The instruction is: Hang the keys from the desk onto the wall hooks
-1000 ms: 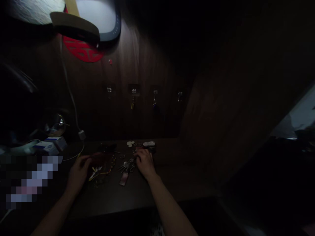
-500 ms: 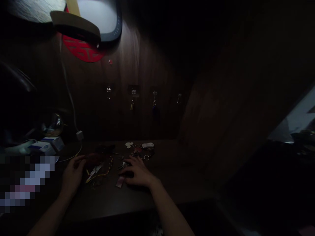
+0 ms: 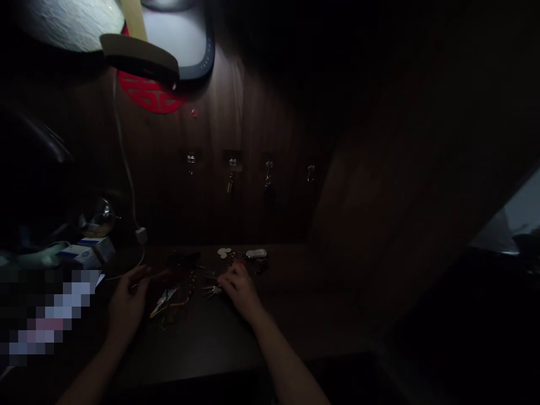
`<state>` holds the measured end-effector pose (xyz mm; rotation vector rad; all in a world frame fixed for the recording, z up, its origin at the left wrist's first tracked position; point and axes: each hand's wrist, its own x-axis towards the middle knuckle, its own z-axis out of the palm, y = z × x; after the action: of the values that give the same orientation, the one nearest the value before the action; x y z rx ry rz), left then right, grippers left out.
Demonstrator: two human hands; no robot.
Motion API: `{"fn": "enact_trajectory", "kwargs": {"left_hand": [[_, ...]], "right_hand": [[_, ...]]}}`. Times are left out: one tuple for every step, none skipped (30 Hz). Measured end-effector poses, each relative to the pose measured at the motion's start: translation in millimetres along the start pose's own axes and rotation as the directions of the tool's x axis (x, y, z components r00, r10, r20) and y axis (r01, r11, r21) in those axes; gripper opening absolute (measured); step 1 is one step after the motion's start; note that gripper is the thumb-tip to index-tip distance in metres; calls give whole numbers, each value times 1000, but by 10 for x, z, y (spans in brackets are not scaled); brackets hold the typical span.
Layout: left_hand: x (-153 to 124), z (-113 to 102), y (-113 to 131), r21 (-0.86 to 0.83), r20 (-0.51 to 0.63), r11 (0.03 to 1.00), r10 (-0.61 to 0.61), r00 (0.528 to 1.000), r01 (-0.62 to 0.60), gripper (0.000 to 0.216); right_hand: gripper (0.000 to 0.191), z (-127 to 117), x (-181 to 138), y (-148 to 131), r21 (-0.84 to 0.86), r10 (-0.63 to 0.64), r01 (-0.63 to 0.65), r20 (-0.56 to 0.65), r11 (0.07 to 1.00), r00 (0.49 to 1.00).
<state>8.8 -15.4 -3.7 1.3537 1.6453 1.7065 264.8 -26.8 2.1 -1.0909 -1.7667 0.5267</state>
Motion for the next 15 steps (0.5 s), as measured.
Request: {"fn": "enact_trajectory", "kwargs": {"left_hand": [[-20,-6,27,43,-3,998,46,999,-46,34],[-38,-8,59,84,2,992,92,996,-92,33],[-52,-1,97,115,23,984,132,991,-134,33],[-66,17,142,133,68,976,165,984,-173,32],[-80,49,194,135,137,969,187,973,-205,33],[-98,96,252,124,222,966,197,955,-228,33],[-122,159,314,105,321,965,195,927,-240,34],[-152,235,377,80,421,968,185,888,-240,35],[-191,323,436,63,503,972,167,848,-228,37],[-235,417,487,49,585,976,143,798,-211,40],[-284,514,527,21,649,980,137,748,-197,46],[-332,609,554,-20,708,983,144,691,-185,50],[-378,698,567,-59,752,984,156,641,-171,52],[-418,775,569,-87,772,984,166,614,-157,48],[-450,840,562,-102,783,983,172,598,-150,42]], "right_hand": [[29,5,26,9,98,63,-54,-89,994,994],[31,6,52,17,209,144,-111,-150,972,978],[34,3,76,20,322,230,-164,-176,932,957],[36,-3,97,18,429,307,-210,-169,878,937],[38,-10,114,11,526,367,-244,-143,815,919],[40,-19,125,-4,609,408,-265,-106,747,907],[41,-28,131,-24,681,430,-274,-66,679,900],[41,-37,133,-48,740,440,-280,-24,612,898],[40,-46,130,-73,787,443,-285,17,548,896],[39,-55,125,-99,823,440,-288,52,490,896],[38,-64,118,-120,849,432,-289,80,443,898],[36,-74,110,-137,868,422,-286,100,406,901],[34,-85,104,-146,882,412,-279,110,379,905],[33,-95,98,-148,894,402,-270,114,358,908],[32,-105,95,-143,904,393,-258,112,341,913]]}}
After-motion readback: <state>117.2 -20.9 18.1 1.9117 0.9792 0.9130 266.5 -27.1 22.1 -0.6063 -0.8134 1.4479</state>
